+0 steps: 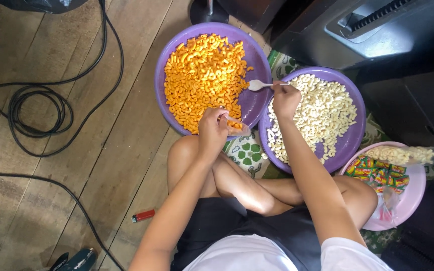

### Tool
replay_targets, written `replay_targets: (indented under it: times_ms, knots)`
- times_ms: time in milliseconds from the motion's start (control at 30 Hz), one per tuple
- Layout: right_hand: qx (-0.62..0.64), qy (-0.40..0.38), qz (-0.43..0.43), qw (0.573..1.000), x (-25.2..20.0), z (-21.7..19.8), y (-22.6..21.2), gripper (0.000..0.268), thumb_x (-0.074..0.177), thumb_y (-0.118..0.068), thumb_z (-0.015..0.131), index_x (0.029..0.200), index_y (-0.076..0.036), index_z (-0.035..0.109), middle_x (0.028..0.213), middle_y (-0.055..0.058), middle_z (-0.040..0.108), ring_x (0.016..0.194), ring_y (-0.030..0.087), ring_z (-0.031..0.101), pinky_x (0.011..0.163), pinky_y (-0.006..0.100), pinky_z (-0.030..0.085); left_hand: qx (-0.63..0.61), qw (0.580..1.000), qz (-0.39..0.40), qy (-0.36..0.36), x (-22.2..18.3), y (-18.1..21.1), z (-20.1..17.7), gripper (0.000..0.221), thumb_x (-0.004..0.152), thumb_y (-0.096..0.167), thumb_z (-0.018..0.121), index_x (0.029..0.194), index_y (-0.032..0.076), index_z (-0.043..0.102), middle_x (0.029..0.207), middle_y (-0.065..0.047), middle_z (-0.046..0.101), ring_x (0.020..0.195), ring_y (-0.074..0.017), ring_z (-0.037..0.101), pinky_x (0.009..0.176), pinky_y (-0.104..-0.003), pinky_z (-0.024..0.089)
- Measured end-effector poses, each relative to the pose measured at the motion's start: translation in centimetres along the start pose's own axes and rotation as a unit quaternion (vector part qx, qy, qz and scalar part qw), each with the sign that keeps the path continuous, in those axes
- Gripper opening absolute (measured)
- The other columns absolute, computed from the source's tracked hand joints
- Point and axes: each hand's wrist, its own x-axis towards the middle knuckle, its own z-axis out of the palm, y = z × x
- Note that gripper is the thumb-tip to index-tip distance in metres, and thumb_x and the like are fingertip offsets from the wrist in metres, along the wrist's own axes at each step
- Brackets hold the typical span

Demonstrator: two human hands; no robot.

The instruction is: Scooping orange snacks from a large bowl into a small plastic bag using a spoon.

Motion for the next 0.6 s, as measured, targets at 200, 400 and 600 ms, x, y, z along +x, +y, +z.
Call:
replay_targets:
  times_ms: [200, 400, 600]
  knots:
    - [0.054, -0.037, 0.126, 0.990, -0.5, 1.8, 0.5, 0.014, 0.085, -0.020, 0.071, 0.080, -0.020, 0.084, 0.051, 0.001, 0.064, 0.043, 0.010, 0.054, 0.047, 0.027, 0.045, -0.004, 1.000, 0.012, 0.004, 0.0, 0.0, -0.1, 0.007, 0.088, 0.004, 0.067, 0.092, 0.006, 0.072, 0.082, -0.014, 0.062, 0.078, -0.0355, 0.068, 0.070, -0.041, 0.056]
    - [0.189, -0.007, 0.199, 0.962, -0.8, 1.5, -1.5, 0.017, 0.084, -0.014, 0.068, 0.090, -0.006, 0.082, 0.066, 0.008, 0.074, 0.042, 0.010, 0.058, 0.041, 0.024, 0.042, -0.002, 1.000, 0.009, 0.001, 0.0, -0.1, -0.2, 0.008, 0.088, 0.003, 0.066, 0.092, 0.006, 0.072, 0.082, -0.014, 0.063, 0.078, -0.0357, 0.068, 0.070, -0.041, 0.056]
    - [0.282, -0.031, 0.310, 0.907, -0.3, 0.7, -0.5, 0.022, 0.092, -0.015, 0.066, 0.105, 0.000, 0.074, 0.084, 0.014, 0.078, 0.045, 0.009, 0.058, 0.036, 0.016, 0.036, -0.006, 1.000, 0.007, 0.000, 0.1, -0.3, -0.2, 0.008, 0.089, 0.003, 0.066, 0.093, 0.006, 0.072, 0.082, -0.014, 0.062, 0.078, -0.0361, 0.068, 0.071, -0.041, 0.056]
